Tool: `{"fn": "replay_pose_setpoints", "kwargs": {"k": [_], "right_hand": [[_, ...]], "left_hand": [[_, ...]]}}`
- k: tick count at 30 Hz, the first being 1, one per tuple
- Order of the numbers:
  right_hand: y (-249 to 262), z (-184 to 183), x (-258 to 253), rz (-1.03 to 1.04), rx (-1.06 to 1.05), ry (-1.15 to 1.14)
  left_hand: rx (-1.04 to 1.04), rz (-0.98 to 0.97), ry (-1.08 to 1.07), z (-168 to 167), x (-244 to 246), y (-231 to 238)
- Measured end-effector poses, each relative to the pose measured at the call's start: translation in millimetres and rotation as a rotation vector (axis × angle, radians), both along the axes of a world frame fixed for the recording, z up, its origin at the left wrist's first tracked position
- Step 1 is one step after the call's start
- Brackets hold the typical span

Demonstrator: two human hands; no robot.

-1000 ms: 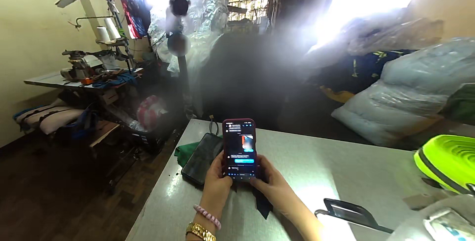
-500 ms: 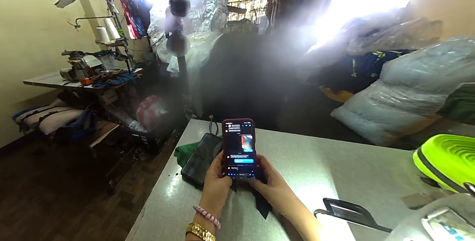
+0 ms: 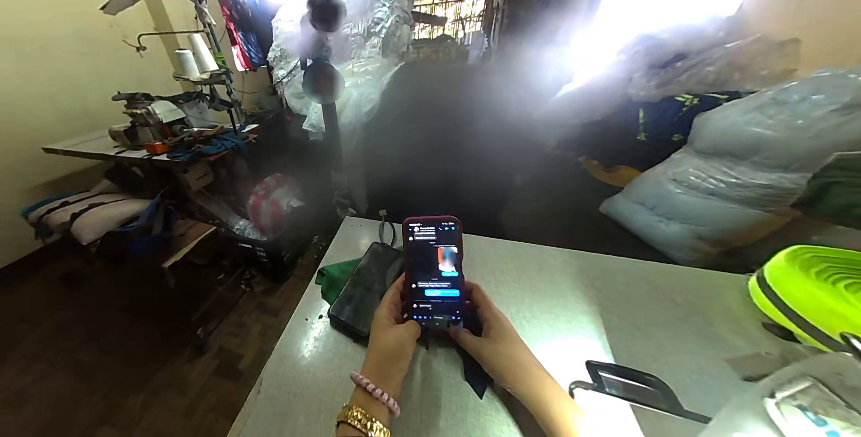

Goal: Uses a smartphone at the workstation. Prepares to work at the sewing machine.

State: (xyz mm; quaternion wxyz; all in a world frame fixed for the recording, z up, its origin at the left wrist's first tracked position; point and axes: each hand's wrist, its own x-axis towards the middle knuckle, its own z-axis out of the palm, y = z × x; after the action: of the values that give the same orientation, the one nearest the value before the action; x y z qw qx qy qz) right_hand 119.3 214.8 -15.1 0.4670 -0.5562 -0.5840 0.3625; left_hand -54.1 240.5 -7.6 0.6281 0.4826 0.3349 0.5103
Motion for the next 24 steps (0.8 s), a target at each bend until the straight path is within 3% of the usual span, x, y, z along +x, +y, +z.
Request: {"fn": "replay_pose_setpoints", "kwargs": {"k": [24], "right_hand": [[2.9, -4.4, -4.0, -0.028, 0.077, 0.116]], "left_hand": [[-0.001, -0.001, -0.031, 0.1, 0.6, -0.4]]}}
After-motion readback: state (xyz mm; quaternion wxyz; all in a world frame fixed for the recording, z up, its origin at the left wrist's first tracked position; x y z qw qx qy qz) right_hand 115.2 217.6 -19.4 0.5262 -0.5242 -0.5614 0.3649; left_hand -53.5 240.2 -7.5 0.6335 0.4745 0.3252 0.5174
